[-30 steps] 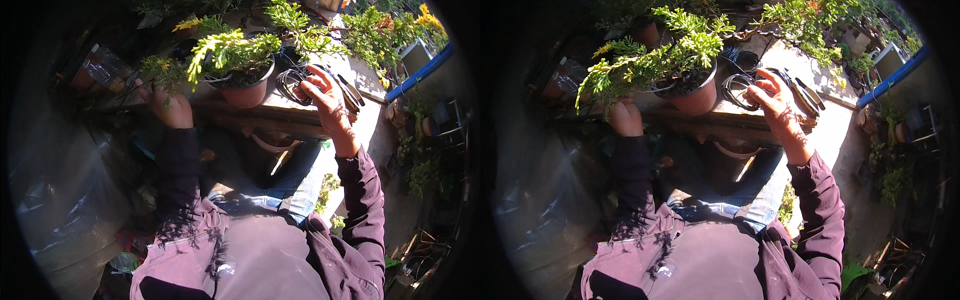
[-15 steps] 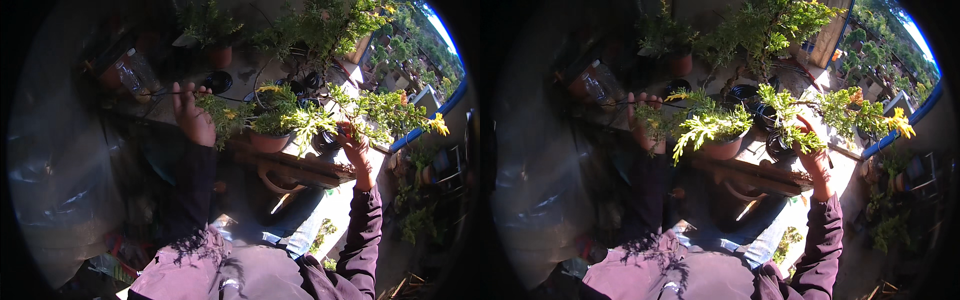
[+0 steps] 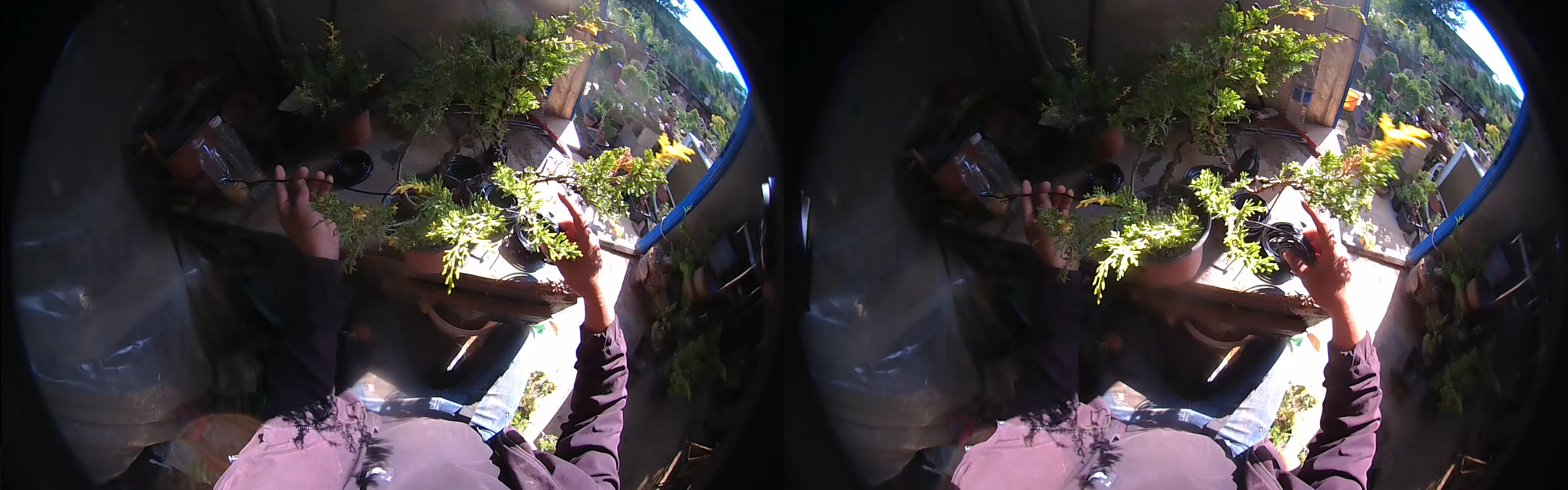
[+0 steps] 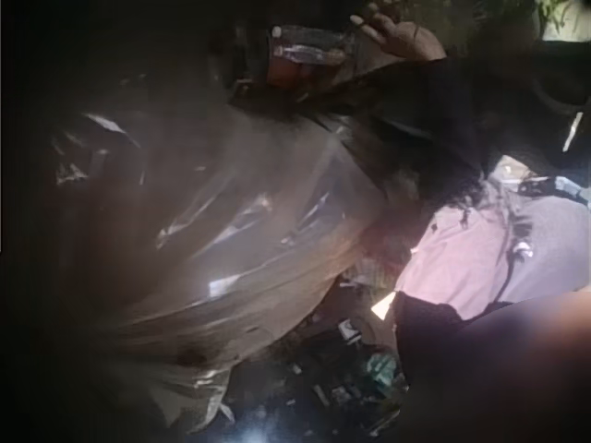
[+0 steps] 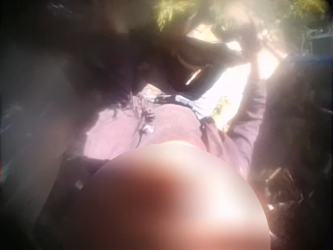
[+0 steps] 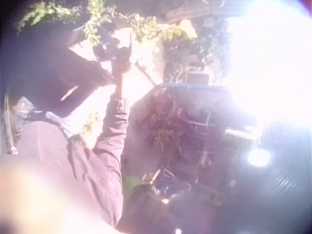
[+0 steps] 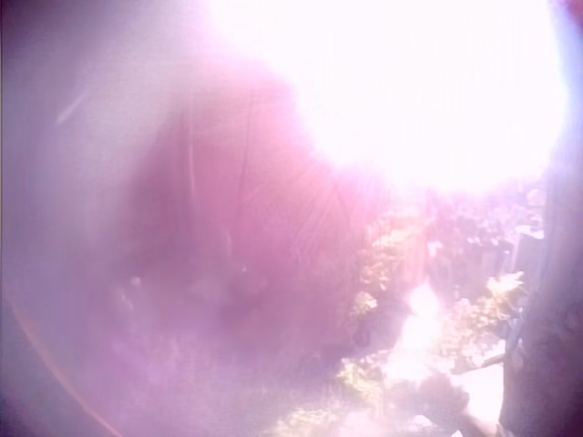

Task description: The person shapes a small potted evergreen by hand, bending and arranging branches. They then wrap black wire around selected branches to hold them in place, repeating the process on multiple branches.

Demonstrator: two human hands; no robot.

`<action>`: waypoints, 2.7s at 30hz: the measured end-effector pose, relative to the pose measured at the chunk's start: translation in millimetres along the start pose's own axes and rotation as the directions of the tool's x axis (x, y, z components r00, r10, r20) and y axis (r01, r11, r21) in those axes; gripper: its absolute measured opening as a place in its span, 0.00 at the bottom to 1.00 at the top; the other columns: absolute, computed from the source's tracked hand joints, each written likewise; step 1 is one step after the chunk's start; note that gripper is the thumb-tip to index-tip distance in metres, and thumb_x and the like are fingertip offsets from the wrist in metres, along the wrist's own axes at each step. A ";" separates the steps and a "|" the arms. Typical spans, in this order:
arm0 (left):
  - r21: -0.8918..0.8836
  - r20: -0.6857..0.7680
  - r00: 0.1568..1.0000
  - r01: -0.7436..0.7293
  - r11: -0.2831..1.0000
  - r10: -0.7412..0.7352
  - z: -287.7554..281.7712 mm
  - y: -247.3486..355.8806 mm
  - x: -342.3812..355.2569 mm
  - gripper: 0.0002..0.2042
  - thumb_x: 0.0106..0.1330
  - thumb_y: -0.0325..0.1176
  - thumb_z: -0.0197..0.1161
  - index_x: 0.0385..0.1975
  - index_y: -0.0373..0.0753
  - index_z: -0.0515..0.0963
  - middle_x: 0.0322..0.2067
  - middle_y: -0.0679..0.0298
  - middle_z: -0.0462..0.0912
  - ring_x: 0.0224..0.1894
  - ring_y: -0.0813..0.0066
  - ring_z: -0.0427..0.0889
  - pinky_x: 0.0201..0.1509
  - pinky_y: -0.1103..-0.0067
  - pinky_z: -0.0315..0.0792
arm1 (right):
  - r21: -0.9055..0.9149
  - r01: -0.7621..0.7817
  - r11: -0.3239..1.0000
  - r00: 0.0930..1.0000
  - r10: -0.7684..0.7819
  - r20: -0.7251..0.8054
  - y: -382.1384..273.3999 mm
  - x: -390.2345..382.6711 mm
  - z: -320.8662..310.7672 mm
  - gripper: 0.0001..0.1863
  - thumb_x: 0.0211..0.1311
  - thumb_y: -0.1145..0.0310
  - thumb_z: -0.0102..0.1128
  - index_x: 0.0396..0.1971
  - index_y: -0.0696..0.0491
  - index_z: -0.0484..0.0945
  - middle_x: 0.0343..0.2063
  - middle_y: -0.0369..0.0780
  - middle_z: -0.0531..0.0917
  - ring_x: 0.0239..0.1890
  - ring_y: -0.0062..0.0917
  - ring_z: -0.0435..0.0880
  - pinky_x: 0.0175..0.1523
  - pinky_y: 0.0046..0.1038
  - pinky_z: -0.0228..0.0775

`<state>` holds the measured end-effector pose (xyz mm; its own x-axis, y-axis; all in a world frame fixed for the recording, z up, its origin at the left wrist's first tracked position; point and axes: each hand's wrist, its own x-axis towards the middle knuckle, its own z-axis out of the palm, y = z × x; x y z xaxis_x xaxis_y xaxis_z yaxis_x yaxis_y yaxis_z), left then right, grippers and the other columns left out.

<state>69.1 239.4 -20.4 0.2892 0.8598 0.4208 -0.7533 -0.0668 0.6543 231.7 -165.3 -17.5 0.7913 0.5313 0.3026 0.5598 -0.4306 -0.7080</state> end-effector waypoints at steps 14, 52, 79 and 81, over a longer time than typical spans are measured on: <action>-0.022 -0.078 0.997 0.020 1.000 -0.022 -22.2 10.0 17.1 0.27 0.76 0.28 0.51 0.72 0.35 0.52 0.47 0.60 0.80 0.41 0.70 0.81 0.53 0.68 0.79 | 0.643 0.193 0.741 0.980 -0.111 -0.166 8.8 -12.0 23.3 0.31 0.59 0.82 0.65 0.65 0.56 0.72 0.51 0.45 0.83 0.44 0.23 0.83 0.51 0.22 0.75; 0.132 0.381 0.920 -0.152 0.979 0.092 41.5 -11.1 -65.5 0.30 0.65 0.19 0.57 0.66 0.38 0.54 0.44 0.56 0.75 0.39 0.71 0.79 0.53 0.71 0.76 | 0.904 -0.102 0.416 0.905 0.417 -0.089 -83.7 17.6 44.5 0.21 0.72 0.74 0.51 0.63 0.57 0.67 0.44 0.40 0.79 0.40 0.20 0.78 0.42 0.21 0.71; 0.629 0.598 0.766 -0.267 0.730 -0.235 66.2 9.5 -22.3 0.34 0.64 0.24 0.61 0.68 0.33 0.51 0.29 0.59 0.81 0.30 0.68 0.84 0.37 0.73 0.76 | -0.169 0.222 0.960 0.948 -0.253 -0.193 -46.7 22.7 27.0 0.14 0.63 0.61 0.64 0.43 0.54 0.83 0.32 0.47 0.84 0.34 0.42 0.83 0.41 0.38 0.75; 0.694 0.616 0.738 -0.345 0.631 -0.274 68.3 12.4 -18.5 0.35 0.62 0.24 0.61 0.69 0.34 0.52 0.24 0.61 0.79 0.28 0.63 0.83 0.35 0.69 0.75 | -0.287 0.212 0.934 0.948 -0.268 -0.173 -59.5 18.4 22.1 0.16 0.62 0.63 0.63 0.48 0.52 0.83 0.34 0.47 0.85 0.34 0.41 0.85 0.40 0.37 0.76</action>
<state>94.8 188.1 22.9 0.7838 0.3413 0.5188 -0.1653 -0.6906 0.7041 207.6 -113.7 16.0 0.6424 0.4929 0.5868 0.7612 -0.4990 -0.4142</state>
